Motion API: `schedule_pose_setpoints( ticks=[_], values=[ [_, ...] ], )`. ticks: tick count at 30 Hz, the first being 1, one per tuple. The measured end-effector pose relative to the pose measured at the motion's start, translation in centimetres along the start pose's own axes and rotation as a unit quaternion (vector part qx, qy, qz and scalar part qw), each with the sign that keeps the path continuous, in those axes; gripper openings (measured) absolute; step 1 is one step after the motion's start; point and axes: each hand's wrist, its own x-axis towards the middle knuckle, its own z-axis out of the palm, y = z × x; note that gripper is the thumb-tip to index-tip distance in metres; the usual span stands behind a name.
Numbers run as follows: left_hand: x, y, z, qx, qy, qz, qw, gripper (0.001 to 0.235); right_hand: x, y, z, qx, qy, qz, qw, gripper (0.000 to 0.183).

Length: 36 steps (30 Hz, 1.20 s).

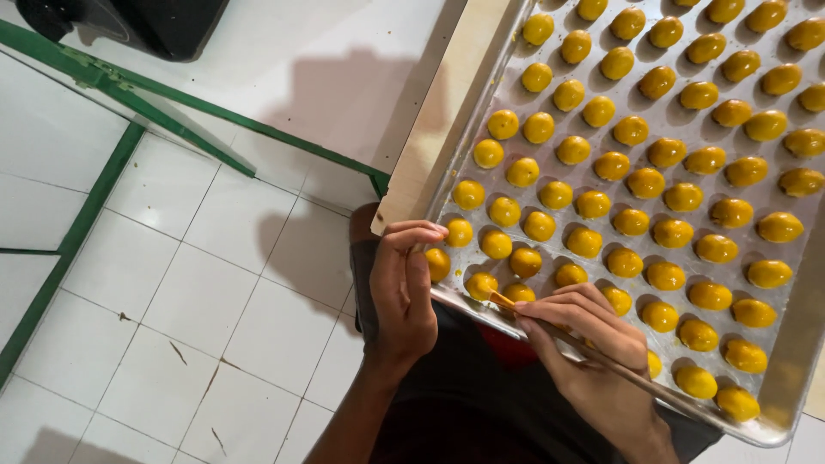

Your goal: The person uses a pastry brush to apply a yellow egg wash to rows of small, round pastries arranged on a metal baking sheet. They repeatedly dip the brush into a glass bowl of egg wash and carefully coat the tops of the pastries.

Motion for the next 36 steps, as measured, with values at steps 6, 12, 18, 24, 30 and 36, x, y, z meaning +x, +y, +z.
schedule_pose_setpoints(
  ticks=[6, 12, 18, 24, 30, 36],
  values=[
    [-0.1, 0.0, 0.0, 0.022, 0.0, 0.003, 1.0, 0.023, -0.6, 0.6, 0.0, -0.039, 0.029, -0.032, 0.998, 0.01],
    [-0.5, -0.6, 0.5, 0.011, 0.026, 0.006, 1.0, 0.022, -1.0, 0.2, 0.3, -0.038, 0.038, -0.014, 0.998, 0.011],
    [-0.4, -0.2, 0.4, 0.024, 0.021, 0.012, 0.999, 0.021, -0.5, -0.5, 0.0, -0.037, 0.031, -0.008, 0.999, 0.009],
    [-0.4, -0.4, 0.2, 0.013, 0.013, 0.015, 1.0, 0.021, 0.0, -1.0, 0.0, -0.048, -0.01, -0.012, 0.999, 0.01],
    [-0.4, -0.4, 0.0, 0.004, 0.012, 0.014, 1.0, 0.02, -0.6, -1.1, -0.1, -0.036, 0.02, -0.034, 0.999, 0.009],
    [-0.8, -0.6, 0.0, -0.005, 0.023, 0.01, 1.0, 0.021, -0.1, -1.1, 0.0, -0.03, 0.007, -0.01, 0.999, 0.011]
  ],
)
